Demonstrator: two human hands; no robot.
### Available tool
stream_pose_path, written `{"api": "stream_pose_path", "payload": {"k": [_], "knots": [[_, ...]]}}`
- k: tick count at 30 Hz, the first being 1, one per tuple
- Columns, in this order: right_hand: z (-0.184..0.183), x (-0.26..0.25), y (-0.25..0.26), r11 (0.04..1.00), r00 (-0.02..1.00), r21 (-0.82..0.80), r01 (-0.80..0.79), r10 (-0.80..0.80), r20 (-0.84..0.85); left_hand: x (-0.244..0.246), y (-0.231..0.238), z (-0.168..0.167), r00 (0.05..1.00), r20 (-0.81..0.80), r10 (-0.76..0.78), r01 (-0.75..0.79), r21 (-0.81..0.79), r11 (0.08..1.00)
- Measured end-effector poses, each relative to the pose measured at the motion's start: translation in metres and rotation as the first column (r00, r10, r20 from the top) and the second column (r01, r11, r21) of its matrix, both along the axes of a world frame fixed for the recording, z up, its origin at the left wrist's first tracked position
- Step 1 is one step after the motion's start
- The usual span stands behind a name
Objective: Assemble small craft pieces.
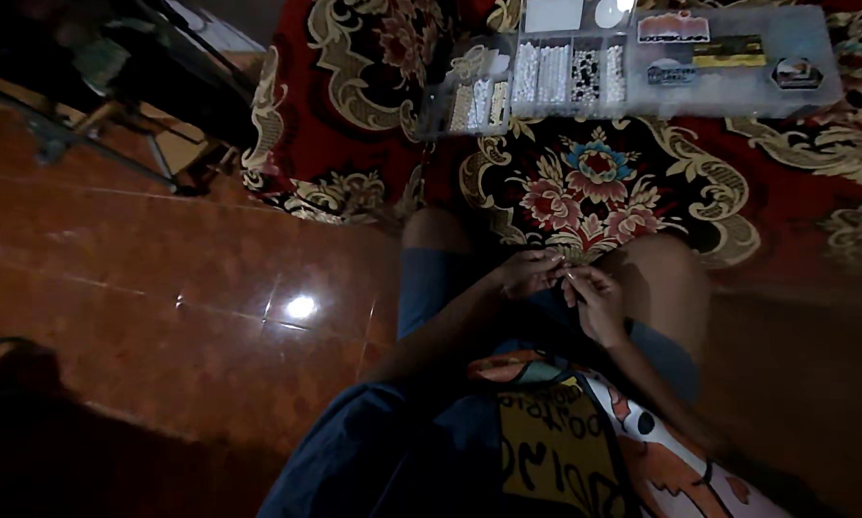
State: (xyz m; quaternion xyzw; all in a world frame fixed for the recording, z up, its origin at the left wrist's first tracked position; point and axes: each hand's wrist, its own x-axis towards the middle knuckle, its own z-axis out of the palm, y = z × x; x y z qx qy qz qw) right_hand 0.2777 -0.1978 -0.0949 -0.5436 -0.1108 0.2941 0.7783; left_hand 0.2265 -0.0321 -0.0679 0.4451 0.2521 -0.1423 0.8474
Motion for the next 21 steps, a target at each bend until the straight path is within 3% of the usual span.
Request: {"api": "stream_pose_path", "payload": {"k": [21], "knots": [[0.003, 0.0, 0.002, 0.998, 1.0, -0.067, 0.019, -0.019, -0.002, 0.001, -0.002, -0.01, 0.999, 0.022, -0.025, 0.026, -0.024, 0.999]]}}
